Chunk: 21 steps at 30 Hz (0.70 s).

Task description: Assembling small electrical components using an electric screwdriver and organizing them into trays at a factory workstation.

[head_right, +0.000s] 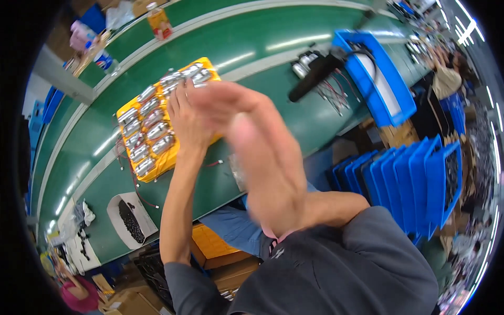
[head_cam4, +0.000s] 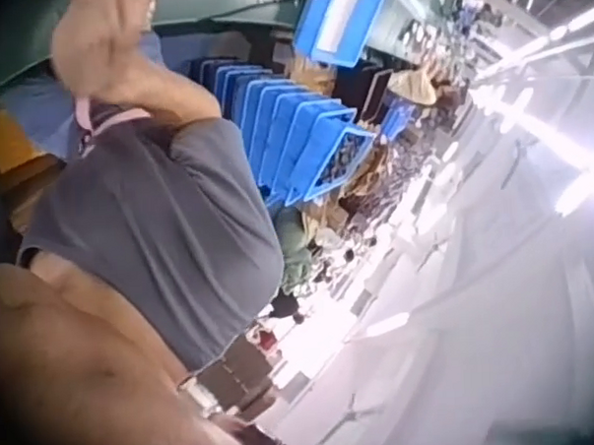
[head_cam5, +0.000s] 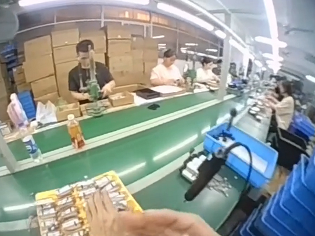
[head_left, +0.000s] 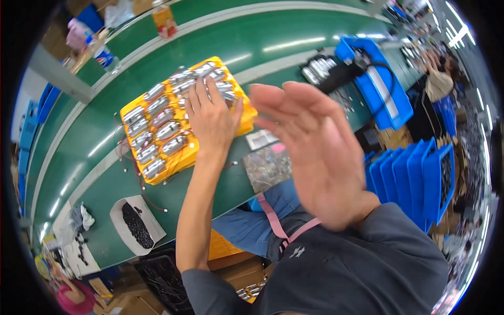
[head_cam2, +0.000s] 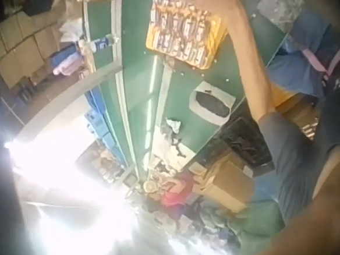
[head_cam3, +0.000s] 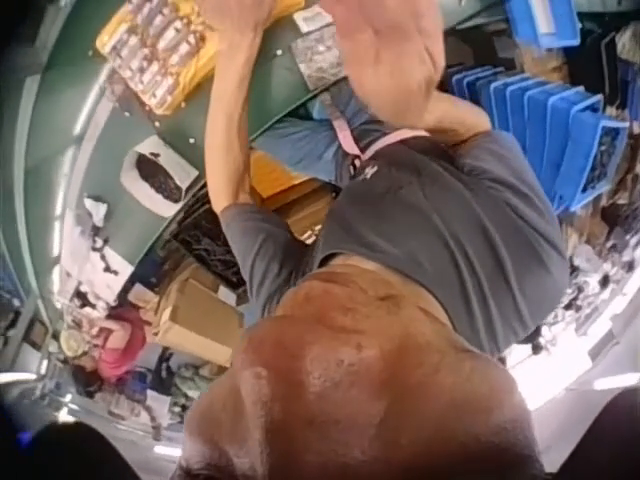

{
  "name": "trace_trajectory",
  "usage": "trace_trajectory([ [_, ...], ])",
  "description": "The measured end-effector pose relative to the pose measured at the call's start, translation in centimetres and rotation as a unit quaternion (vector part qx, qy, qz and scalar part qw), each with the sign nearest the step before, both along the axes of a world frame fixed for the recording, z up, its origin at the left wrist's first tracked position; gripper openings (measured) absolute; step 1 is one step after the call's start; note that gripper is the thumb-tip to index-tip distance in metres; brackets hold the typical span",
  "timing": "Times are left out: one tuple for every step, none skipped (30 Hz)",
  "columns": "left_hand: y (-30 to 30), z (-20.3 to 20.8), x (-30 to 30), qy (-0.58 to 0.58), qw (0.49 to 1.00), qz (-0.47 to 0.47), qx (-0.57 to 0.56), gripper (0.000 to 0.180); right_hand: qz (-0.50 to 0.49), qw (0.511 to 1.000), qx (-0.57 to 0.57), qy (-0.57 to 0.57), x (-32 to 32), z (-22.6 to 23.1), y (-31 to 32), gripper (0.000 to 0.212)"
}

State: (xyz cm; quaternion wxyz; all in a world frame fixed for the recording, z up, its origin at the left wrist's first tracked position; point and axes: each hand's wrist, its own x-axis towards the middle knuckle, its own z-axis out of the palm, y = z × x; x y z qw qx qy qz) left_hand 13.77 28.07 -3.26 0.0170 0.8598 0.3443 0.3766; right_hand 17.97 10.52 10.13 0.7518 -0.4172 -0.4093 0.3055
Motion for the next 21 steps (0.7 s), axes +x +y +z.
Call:
trace_trajectory([
  [-0.4,-1.2,0.8,-0.006,0.999,-0.029,-0.036,0.05,0.014,0.999,0.011,0.032,-1.3,2.3,-1.0,0.051],
  [-1.0,-2.2,0.5,0.0,0.998,-0.047,-0.042,0.05,0.042,0.982,0.005,0.182,-2.7,4.9,-1.9,0.038],
  [-0.9,-3.1,-0.4,0.008,0.999,-0.042,-0.027,0.048,0.03,0.982,0.006,0.185,-3.0,4.6,-2.9,0.038],
  [-0.7,-3.4,-0.2,0.014,0.999,-0.043,-0.009,0.047,0.017,0.985,0.007,0.171,-2.4,4.7,-3.4,0.038],
  [-0.4,-3.6,-0.3,0.022,0.999,-0.039,0.009,0.046,0.009,0.987,0.008,0.158,-1.8,4.9,-3.8,0.037],
  [0.2,-4.0,-0.5,0.03,0.999,-0.022,0.029,0.045,0.013,0.989,0.008,0.147,-2.6,4.5,-6.3,0.037],
  [0.3,-4.0,-0.2,0.039,0.998,-0.005,0.053,0.044,0.019,0.99,0.011,0.136,-2.8,5.4,-6.5,0.036],
  [0.3,-4.1,-0.2,0.048,0.997,0.002,0.06,0.044,0.031,0.991,0.015,0.127,-3.9,3.6,-3.2,0.036],
  [-0.3,-3.8,1.1,0.059,0.994,-0.008,0.088,0.044,0.029,0.993,0.017,0.11,-2.9,3.7,-3.9,0.036],
  [-0.8,-3.5,2.3,0.072,0.99,-0.014,0.118,0.043,0.03,0.995,0.02,0.094,-1.8,3.9,-4.5,0.035],
  [-1.0,-3.6,2.4,0.086,0.988,-0.006,0.125,0.043,0.042,0.995,0.025,0.089,-1.1,3.7,-4.8,0.035],
  [-1.4,-3.8,3.0,0.136,0.983,-0.003,0.126,0.042,0.055,0.994,0.03,0.084,-0.3,3.5,-5.0,0.035],
  [-1.9,-4.0,3.5,0.185,0.975,-0.002,0.125,0.041,0.064,0.994,0.034,0.08,0.5,3.4,-5.2,0.034],
  [-2.0,-4.1,4.0,0.233,0.965,-0.003,0.123,0.041,0.071,0.994,0.039,0.074,1.4,3.4,-5.5,0.034],
  [-2.0,-3.9,4.1,0.245,0.961,0.005,0.126,0.041,0.083,0.993,0.042,0.067,2.5,3.3,-5.7,0.034],
  [-1.8,-3.6,4.4,0.204,0.969,-0.016,0.137,0.035,0.091,0.993,0.044,0.059,3.8,3.3,-6.0,0.034],
  [-1.5,-3.3,4.8,0.161,0.975,-0.041,0.147,0.03,0.097,0.993,0.047,0.048,5.3,3.3,-6.3,0.034],
  [-2.4,-3.6,2.2,0.138,0.98,-0.052,0.137,0.026,0.12,0.99,0.035,0.058,5.3,3.4,-6.7,0.034],
  [-3.6,-3.9,-0.7,0.163,0.978,-0.034,0.123,0.026,0.144,0.987,0.025,0.066,5.3,3.4,-7.3,0.034],
  [-3.1,-4.1,-0.4,0.167,0.978,-0.037,0.12,0.027,0.151,0.987,0.038,0.044,4.0,3.8,-4.2,0.034],
  [-2.8,-4.1,-0.3,0.17,0.978,-0.037,0.117,0.029,0.159,0.986,0.051,0.022,5.4,3.8,-4.2,0.034],
])
